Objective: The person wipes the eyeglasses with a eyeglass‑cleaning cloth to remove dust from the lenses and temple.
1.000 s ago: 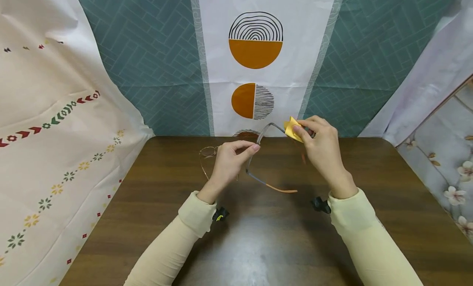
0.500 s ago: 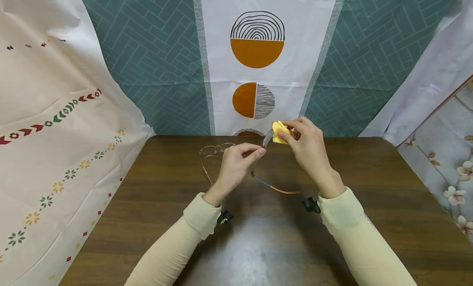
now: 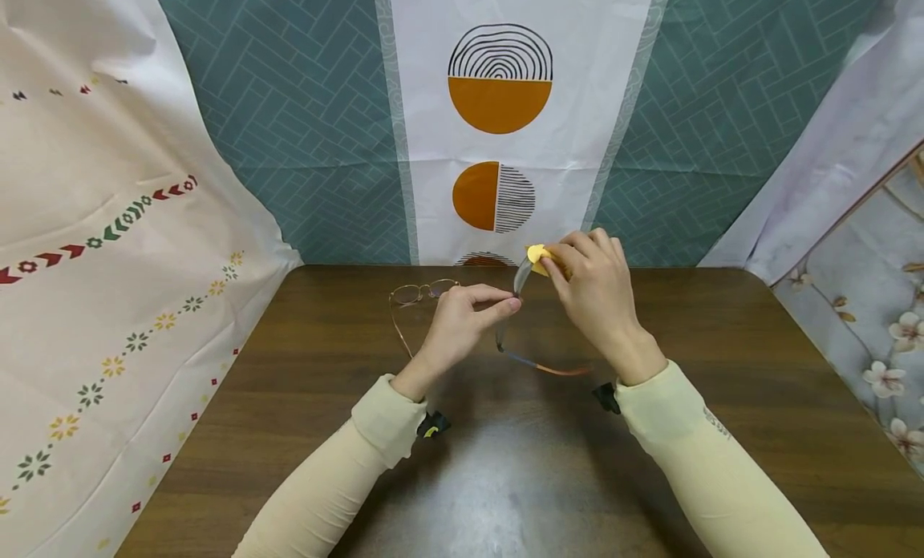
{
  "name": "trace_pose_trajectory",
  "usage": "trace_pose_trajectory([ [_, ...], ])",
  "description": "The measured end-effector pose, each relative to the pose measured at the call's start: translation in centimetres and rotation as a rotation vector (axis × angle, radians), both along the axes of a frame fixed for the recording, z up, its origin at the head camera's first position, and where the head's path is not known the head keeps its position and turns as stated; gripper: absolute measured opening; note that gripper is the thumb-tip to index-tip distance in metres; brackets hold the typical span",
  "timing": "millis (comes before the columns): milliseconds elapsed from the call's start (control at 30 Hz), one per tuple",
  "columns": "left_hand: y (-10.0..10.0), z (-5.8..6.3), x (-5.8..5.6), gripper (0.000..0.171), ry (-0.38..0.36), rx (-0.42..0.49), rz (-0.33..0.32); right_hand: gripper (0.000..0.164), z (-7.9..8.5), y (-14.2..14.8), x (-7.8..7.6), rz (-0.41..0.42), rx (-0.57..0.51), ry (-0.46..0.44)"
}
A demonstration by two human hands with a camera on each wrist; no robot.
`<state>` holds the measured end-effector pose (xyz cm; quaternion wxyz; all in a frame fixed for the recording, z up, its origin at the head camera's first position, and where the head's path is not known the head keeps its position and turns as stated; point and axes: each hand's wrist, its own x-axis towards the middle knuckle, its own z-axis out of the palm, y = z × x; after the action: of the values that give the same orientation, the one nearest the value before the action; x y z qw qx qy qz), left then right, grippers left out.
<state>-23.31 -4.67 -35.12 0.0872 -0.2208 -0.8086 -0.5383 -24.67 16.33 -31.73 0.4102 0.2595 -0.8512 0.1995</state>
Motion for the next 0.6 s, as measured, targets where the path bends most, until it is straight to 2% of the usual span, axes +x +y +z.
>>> trace_pose_trajectory([
  [167,0.0,-0.1,0.3,0.016,0.040,0.099,0.037,0.019,-0.4,0.2,0.1,-0.012,-0.016,-0.023],
  [333,0.1,-0.4,0.2,0.018,0.079,0.141,0.079,0.018,-1.3,1.0,0.4,-0.039,-0.054,-0.054],
  [467,-0.1,-0.4,0.2,0.018,0.066,0.185,0.110,0.016,-2.1,1.7,0.5,-0.052,-0.097,-0.078],
  [600,-0.5,-0.3,0.2,0.017,0.020,0.234,0.103,0.015,-2.6,2.2,0.6,-0.042,-0.137,-0.094],
])
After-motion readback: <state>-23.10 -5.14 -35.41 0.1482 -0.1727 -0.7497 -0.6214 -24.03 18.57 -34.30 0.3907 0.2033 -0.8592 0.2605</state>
